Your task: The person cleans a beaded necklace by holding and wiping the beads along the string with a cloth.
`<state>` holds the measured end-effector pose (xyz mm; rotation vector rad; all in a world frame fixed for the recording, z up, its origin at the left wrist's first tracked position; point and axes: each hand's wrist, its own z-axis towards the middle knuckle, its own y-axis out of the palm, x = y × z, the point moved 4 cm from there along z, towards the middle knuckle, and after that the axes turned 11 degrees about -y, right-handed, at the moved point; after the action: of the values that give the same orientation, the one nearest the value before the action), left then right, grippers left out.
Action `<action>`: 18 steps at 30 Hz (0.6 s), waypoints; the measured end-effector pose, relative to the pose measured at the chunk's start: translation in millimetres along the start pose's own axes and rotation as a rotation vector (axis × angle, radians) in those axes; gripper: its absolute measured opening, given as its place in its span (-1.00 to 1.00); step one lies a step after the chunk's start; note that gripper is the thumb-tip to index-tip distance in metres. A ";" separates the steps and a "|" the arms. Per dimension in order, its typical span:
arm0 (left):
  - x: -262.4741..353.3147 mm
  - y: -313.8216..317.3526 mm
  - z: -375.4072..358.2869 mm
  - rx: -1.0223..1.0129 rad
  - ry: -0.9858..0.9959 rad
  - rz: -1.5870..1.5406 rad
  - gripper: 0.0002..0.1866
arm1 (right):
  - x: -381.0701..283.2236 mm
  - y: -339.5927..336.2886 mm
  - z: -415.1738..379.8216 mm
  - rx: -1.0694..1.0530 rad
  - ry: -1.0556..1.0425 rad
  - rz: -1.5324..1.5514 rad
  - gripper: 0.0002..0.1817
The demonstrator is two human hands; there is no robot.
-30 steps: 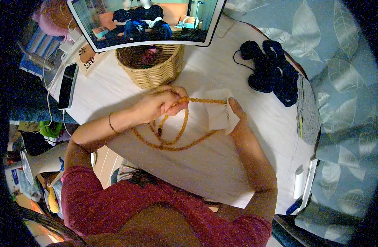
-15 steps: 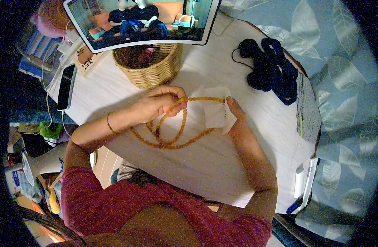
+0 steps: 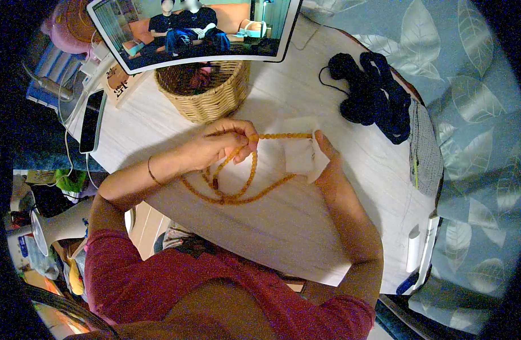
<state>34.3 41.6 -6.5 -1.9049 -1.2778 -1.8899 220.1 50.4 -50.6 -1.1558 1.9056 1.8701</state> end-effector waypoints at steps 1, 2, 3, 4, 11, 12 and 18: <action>-0.5 0.2 0.3 -0.003 -0.005 0.002 -0.86 | -2.1 16.0 -1.9 -0.118 0.026 -0.074 -0.38; -2.7 -1.7 0.5 0.011 -0.037 -0.064 -0.86 | -2.8 25.1 -3.3 -0.123 0.024 -0.106 -0.37; -5.3 -4.2 0.4 0.024 -0.070 -0.129 -0.85 | -3.5 34.2 -4.7 -0.128 0.021 -0.138 -0.36; -7.1 -6.1 0.3 0.038 -0.102 -0.194 -0.84 | -3.2 37.6 -6.2 -0.020 -0.010 -0.127 -0.42; 4.1 0.2 -2.4 0.052 -0.012 0.102 -0.85 | -3.6 30.4 -0.5 -0.085 -0.023 0.028 -0.49; 3.2 0.6 -1.3 0.051 0.003 0.082 -0.85 | -4.0 31.2 -1.1 -0.043 -0.031 0.010 -0.50; -1.4 -1.7 0.6 0.003 -0.053 -0.060 -0.85 | -6.2 36.3 -6.7 -0.202 0.021 -0.309 -0.31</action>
<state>33.9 42.4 -8.5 -1.9482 -1.3671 -1.8761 202.5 41.9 -18.6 -1.4414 1.4692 1.9109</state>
